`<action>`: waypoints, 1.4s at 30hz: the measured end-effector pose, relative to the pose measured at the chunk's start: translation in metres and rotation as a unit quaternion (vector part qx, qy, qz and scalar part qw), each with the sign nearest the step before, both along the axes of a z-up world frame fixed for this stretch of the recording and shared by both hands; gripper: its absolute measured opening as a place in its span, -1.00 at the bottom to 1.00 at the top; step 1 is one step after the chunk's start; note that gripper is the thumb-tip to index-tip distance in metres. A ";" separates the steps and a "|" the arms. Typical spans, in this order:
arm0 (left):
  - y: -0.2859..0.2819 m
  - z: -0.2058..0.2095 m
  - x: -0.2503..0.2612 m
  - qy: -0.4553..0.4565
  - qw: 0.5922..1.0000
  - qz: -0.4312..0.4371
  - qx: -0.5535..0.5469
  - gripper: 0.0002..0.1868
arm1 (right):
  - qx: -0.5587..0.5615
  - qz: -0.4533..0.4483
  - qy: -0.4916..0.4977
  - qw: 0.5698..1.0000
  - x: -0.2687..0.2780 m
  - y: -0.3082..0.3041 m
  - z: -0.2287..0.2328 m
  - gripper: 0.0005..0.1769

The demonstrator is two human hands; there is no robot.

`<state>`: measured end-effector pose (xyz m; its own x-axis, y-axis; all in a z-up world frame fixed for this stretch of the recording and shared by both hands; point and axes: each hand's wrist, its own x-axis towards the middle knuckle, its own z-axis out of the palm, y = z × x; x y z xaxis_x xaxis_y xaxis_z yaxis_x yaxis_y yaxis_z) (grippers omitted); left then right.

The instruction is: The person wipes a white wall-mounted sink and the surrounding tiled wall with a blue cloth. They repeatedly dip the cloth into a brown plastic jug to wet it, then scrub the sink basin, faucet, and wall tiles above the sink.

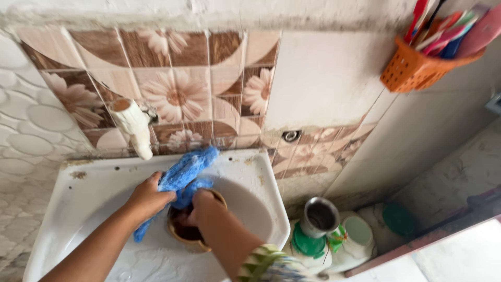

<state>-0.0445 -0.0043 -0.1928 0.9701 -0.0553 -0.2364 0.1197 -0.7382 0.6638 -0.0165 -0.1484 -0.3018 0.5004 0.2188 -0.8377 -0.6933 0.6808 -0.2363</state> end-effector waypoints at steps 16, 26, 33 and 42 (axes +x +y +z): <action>-0.003 0.164 0.055 0.112 0.816 -0.043 -0.566 -0.46 | -0.220 0.077 -0.514 0.826 0.045 -0.033 0.360 -0.69; -0.015 0.192 0.018 -0.039 0.846 -0.124 -0.518 -0.33 | -0.381 -0.014 -0.355 0.854 -0.008 -0.010 0.362 -0.17; 0.042 0.192 0.044 -0.070 0.886 -0.035 -0.457 -0.60 | -0.459 0.040 -0.601 0.653 -0.012 -0.039 0.365 -0.24; 0.072 0.176 0.069 -0.367 0.921 -0.027 -0.131 -0.66 | -0.726 0.238 -0.644 -0.034 0.002 -0.060 0.347 -0.33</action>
